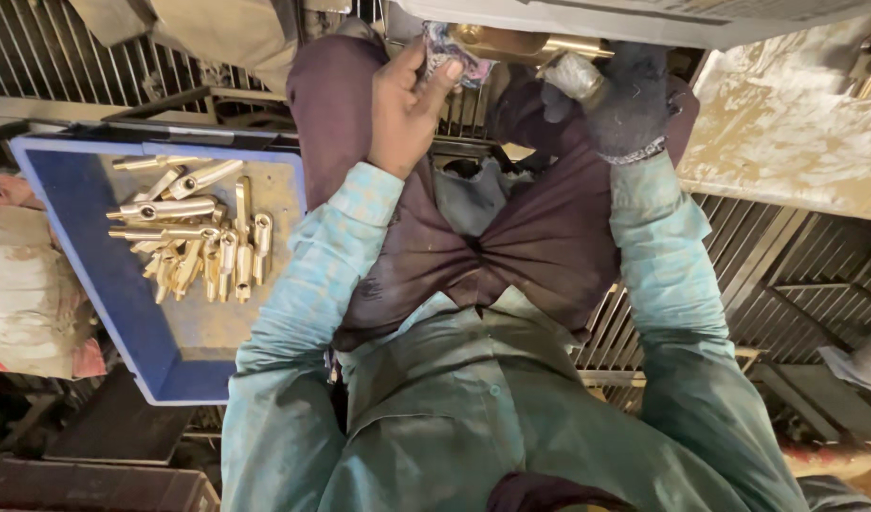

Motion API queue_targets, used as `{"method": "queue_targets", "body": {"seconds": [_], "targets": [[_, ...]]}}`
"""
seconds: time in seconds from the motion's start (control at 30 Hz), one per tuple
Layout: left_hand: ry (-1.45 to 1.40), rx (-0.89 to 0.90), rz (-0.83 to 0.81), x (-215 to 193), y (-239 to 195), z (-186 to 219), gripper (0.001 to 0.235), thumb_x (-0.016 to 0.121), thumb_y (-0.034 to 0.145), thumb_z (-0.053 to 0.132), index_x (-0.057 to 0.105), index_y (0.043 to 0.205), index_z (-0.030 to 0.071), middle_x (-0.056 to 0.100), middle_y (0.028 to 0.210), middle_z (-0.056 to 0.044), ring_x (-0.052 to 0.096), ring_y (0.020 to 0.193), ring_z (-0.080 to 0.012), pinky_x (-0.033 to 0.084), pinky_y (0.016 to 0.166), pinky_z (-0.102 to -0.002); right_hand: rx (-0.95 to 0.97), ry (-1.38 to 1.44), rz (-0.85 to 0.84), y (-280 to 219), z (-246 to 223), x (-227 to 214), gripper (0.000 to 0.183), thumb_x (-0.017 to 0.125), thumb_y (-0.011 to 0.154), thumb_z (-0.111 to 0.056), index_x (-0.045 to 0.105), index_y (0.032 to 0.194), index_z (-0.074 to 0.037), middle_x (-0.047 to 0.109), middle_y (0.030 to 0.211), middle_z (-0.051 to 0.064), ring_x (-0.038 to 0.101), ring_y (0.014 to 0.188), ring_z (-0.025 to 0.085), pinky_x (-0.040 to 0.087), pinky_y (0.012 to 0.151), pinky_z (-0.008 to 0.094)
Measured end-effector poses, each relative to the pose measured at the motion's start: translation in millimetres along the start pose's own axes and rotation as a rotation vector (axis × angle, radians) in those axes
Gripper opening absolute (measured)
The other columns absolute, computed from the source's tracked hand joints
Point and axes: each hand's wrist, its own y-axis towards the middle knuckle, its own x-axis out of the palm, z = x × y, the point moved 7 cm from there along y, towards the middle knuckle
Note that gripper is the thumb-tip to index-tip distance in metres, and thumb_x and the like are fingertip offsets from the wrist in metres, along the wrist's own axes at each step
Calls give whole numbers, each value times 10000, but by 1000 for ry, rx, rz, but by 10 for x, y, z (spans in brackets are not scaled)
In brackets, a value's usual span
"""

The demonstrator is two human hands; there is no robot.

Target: The person polishes small brass components by holding them against a rotating polishing wheel and wiping them with a cloth.

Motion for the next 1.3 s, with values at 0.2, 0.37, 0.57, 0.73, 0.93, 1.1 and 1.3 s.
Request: {"method": "queue_targets", "body": {"seconds": [0.2,0.37,0.57,0.73,0.93,1.1,1.3], "targets": [[-46,-151,47,18,68,-277,284,650,1079,238,673,1215,-11,737,1027,-18,635,882,-75,555,788,-266,-65,-181,-269,-184,323,578,327,627,1091,-212,690,1319,14,671,1260,201,632,1215,393,482,1063,497],[195,-219,58,-69,147,-398,362,648,1062,343,706,1126,-9,724,848,-12,632,708,-73,516,644,-272,-56,-42,-243,-88,443,742,314,669,1084,-252,699,1293,-20,681,1270,202,636,1198,398,486,1050,499],[246,-293,93,-54,252,-474,333,675,1021,318,736,1097,0,734,779,-26,617,626,-85,475,562,-289,-77,-162,-249,-39,419,613,315,702,1066,-279,705,1263,-33,691,1260,198,637,1181,398,492,1044,503],[-43,-36,-36,-13,96,-119,346,679,1064,193,627,1333,-19,723,1163,-49,649,1010,-88,557,909,-273,32,245,-3,45,-223,-194,358,742,1094,-329,675,1302,-45,681,1298,185,636,1204,389,499,1076,482],[-271,-19,-143,-7,-428,228,519,706,1053,99,482,1502,-35,643,1336,-41,619,1211,-132,506,1090,-297,294,902,117,-246,-924,-889,556,814,985,-303,526,1377,-33,655,1270,107,697,1114,294,580,976,398],[-270,74,-186,37,-339,329,499,723,1050,65,495,1482,-35,624,1370,-49,592,1274,-137,482,1136,-307,338,1090,86,-196,-811,-942,547,792,964,-316,567,1360,-13,720,1171,84,741,1023,200,624,896,321],[-112,-30,-62,127,96,-83,320,681,1046,131,638,1319,-32,734,1147,-36,668,1033,-88,557,941,-268,590,1170,-78,80,-359,-430,416,757,915,-321,624,1213,-64,725,952,92,684,748,231,575,649,382]]}}
